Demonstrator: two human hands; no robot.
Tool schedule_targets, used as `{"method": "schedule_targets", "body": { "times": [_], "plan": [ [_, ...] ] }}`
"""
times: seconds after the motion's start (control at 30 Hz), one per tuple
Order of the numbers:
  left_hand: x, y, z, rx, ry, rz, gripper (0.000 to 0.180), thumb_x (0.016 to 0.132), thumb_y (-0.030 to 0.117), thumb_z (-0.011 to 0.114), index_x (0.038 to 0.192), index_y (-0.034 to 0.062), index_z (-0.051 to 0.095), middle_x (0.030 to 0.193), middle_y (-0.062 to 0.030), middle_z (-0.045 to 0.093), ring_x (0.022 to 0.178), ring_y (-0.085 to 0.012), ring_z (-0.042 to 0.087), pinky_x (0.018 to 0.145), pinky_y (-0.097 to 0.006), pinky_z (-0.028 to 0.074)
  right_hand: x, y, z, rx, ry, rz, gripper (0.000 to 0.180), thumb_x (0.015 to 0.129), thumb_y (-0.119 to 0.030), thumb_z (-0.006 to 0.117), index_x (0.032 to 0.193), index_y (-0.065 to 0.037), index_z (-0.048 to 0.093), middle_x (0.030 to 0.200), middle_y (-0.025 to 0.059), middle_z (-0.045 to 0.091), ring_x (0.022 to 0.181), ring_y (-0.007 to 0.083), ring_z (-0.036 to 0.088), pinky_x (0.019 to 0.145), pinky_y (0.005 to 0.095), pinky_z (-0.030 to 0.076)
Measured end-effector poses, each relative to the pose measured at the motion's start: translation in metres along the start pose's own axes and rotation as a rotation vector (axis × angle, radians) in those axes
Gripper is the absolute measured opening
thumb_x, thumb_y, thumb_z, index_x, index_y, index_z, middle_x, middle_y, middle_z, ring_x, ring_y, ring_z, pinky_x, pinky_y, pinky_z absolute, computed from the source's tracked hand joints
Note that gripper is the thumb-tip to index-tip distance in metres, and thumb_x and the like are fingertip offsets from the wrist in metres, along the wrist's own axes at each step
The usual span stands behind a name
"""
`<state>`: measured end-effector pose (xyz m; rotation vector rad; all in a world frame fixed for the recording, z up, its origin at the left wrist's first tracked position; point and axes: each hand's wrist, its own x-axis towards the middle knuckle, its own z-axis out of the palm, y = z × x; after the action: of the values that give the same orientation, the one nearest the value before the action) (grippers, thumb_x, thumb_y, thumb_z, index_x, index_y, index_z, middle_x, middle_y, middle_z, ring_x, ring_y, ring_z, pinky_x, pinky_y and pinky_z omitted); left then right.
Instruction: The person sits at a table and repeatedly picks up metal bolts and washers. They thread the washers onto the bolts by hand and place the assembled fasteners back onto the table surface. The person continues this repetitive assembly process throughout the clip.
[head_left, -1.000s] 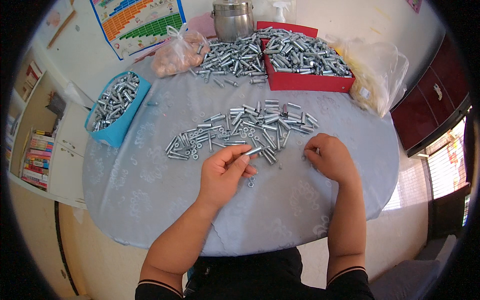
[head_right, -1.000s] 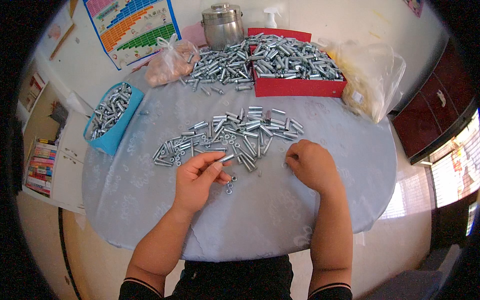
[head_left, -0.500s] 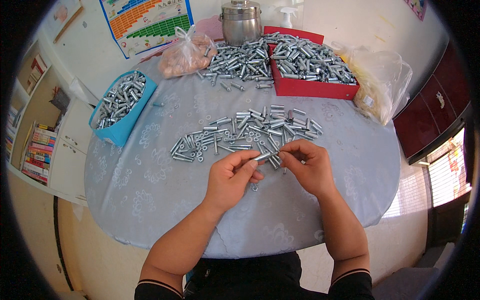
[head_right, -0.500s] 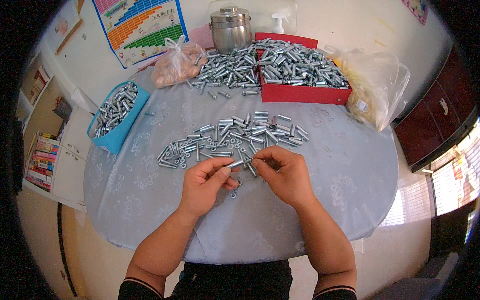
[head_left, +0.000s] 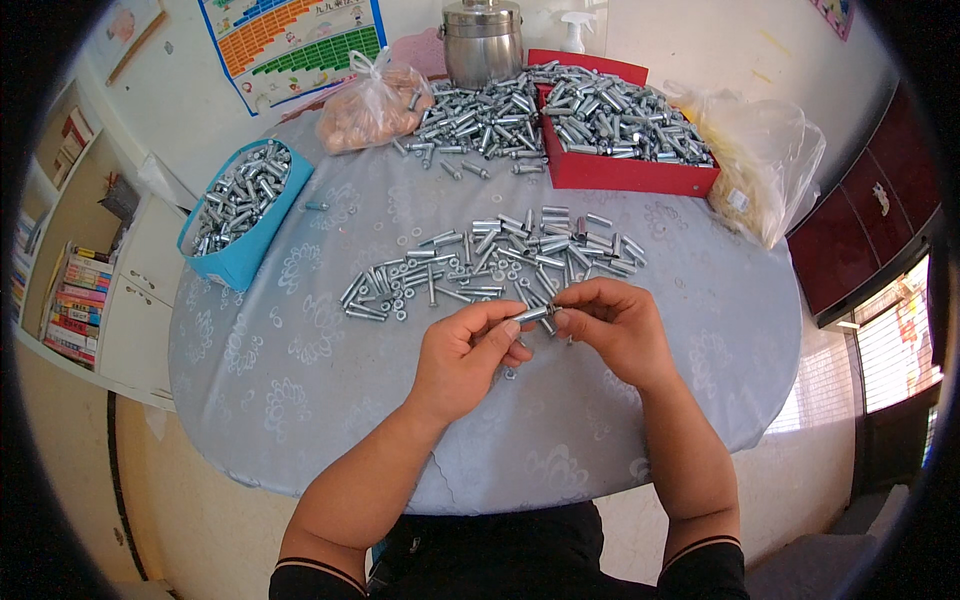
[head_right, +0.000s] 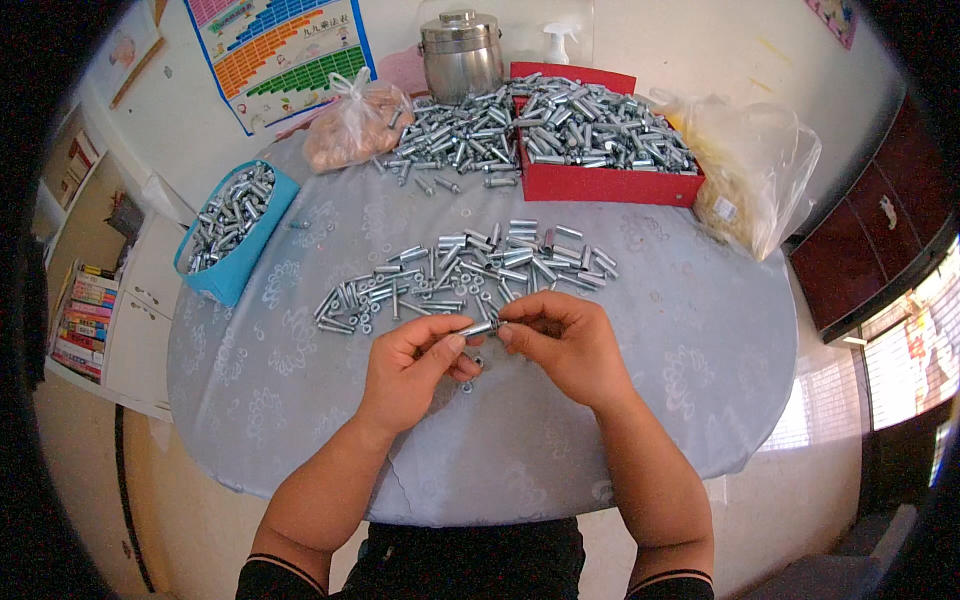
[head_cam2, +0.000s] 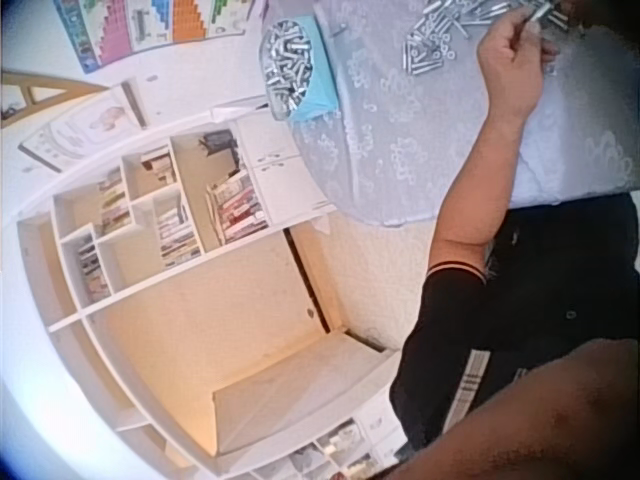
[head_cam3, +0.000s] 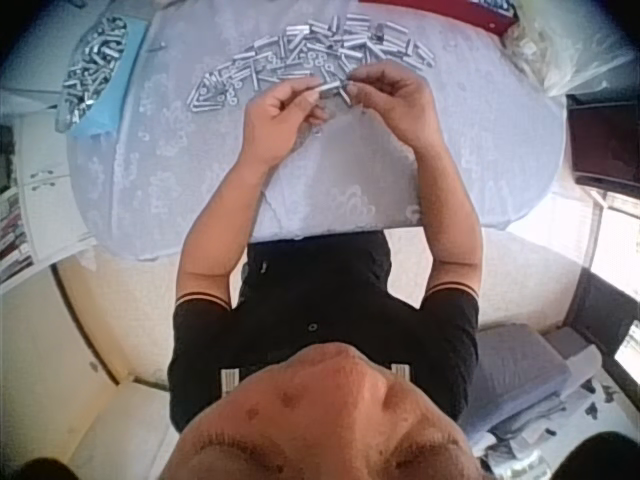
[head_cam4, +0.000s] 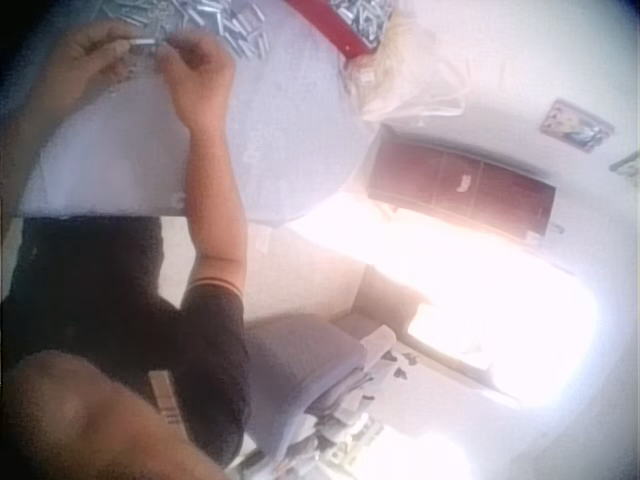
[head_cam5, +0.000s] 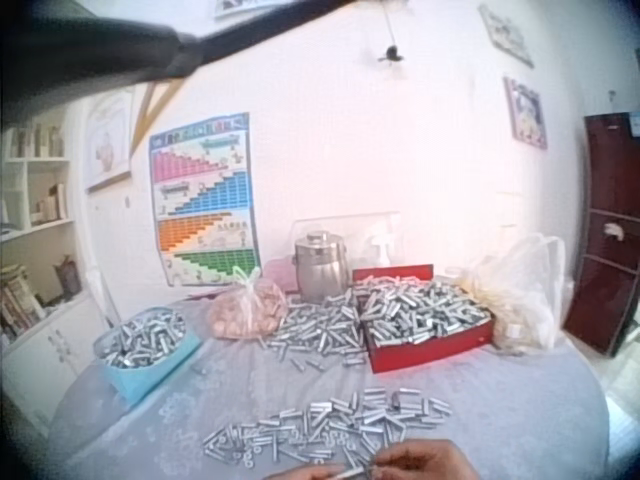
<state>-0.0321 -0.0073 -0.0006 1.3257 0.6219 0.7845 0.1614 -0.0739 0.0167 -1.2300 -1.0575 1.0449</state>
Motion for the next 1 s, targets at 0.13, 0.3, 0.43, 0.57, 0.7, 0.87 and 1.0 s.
{"method": "schedule_targets", "body": {
  "times": [0.13, 0.3, 0.43, 0.57, 0.7, 0.87, 1.0],
  "plan": [
    [0.001, 0.002, -0.002, -0.051, -0.024, -0.014, 0.024, 0.096, 0.007, 0.054, 0.117, -0.0021, 0.060, 0.102, -0.0132, 0.069, 0.077, -0.0168, 0.068, 0.068, -0.028, 0.057, 0.002, 0.003, -0.004, -0.025, -0.050, 0.002, 0.015, 0.084, -0.001, 0.070, 0.099, 0.001, 0.066, 0.084, 0.0017, 0.066, 0.074, 0.0074, 0.060, 0.065, 0.0218, 0.049],
    [0.002, 0.006, -0.004, -0.063, 0.074, 0.020, 0.024, 0.095, 0.006, 0.054, 0.116, -0.0019, 0.060, 0.102, -0.0137, 0.069, 0.076, -0.0172, 0.068, 0.067, -0.028, 0.057, 0.004, -0.005, -0.013, -0.179, 0.197, -0.056, 0.014, 0.085, -0.005, 0.071, 0.097, 0.001, 0.068, 0.083, 0.0004, 0.065, 0.070, 0.0057, 0.056, 0.062, 0.0213, 0.046],
    [0.003, 0.005, -0.007, -0.072, 0.153, 0.077, 0.024, 0.094, 0.006, 0.054, 0.116, -0.0016, 0.061, 0.102, -0.0134, 0.069, 0.076, -0.0167, 0.068, 0.066, -0.027, 0.057, 0.005, -0.005, -0.023, -0.456, 0.314, -0.115, 0.013, 0.082, -0.005, 0.071, 0.094, 0.000, 0.069, 0.081, 0.0033, 0.066, 0.065, 0.0082, 0.055, 0.061, 0.0235, 0.046],
    [0.003, 0.005, -0.006, -0.037, 0.153, 0.077, 0.024, 0.094, 0.006, 0.054, 0.116, -0.0013, 0.061, 0.101, -0.0127, 0.069, 0.075, -0.0161, 0.068, 0.065, -0.028, 0.056, 0.004, -0.001, -0.031, -0.695, 0.310, -0.202, 0.015, 0.080, -0.006, 0.070, 0.094, -0.001, 0.069, 0.082, 0.0094, 0.067, 0.065, 0.0170, 0.060, 0.062, 0.0280, 0.048],
    [0.003, 0.006, -0.004, -0.021, 0.160, 0.080, 0.024, 0.094, 0.007, 0.055, 0.116, -0.0013, 0.061, 0.100, -0.0124, 0.069, 0.075, -0.0159, 0.068, 0.065, -0.028, 0.056, 0.006, 0.003, -0.034, -0.747, 0.339, -0.191, 0.015, 0.080, -0.006, 0.069, 0.094, -0.002, 0.069, 0.086, 0.0118, 0.067, 0.068, 0.0220, 0.062, 0.063, 0.0314, 0.049],
    [0.005, 0.005, -0.012, -0.005, 0.227, 0.120, 0.024, 0.095, 0.008, 0.055, 0.115, -0.0012, 0.061, 0.100, -0.0121, 0.069, 0.074, -0.0152, 0.067, 0.065, -0.027, 0.056, 0.007, 0.005, -0.027, -0.748, 0.295, -0.246, 0.014, 0.080, -0.006, 0.068, 0.093, -0.003, 0.069, 0.086, 0.0117, 0.066, 0.071, 0.0230, 0.063, 0.064, 0.0321, 0.050],
    [0.008, 0.011, -0.019, -0.013, 0.284, 0.137, 0.023, 0.094, 0.010, 0.056, 0.114, -0.0011, 0.062, 0.099, -0.0119, 0.069, 0.073, -0.0142, 0.066, 0.064, -0.027, 0.055, 0.010, 0.009, -0.019, -0.758, 0.217, -0.232, 0.014, 0.079, -0.007, 0.070, 0.093, -0.003, 0.069, 0.086, 0.0118, 0.065, 0.074, 0.0248, 0.063, 0.065, 0.0331, 0.050]
  ]
}}
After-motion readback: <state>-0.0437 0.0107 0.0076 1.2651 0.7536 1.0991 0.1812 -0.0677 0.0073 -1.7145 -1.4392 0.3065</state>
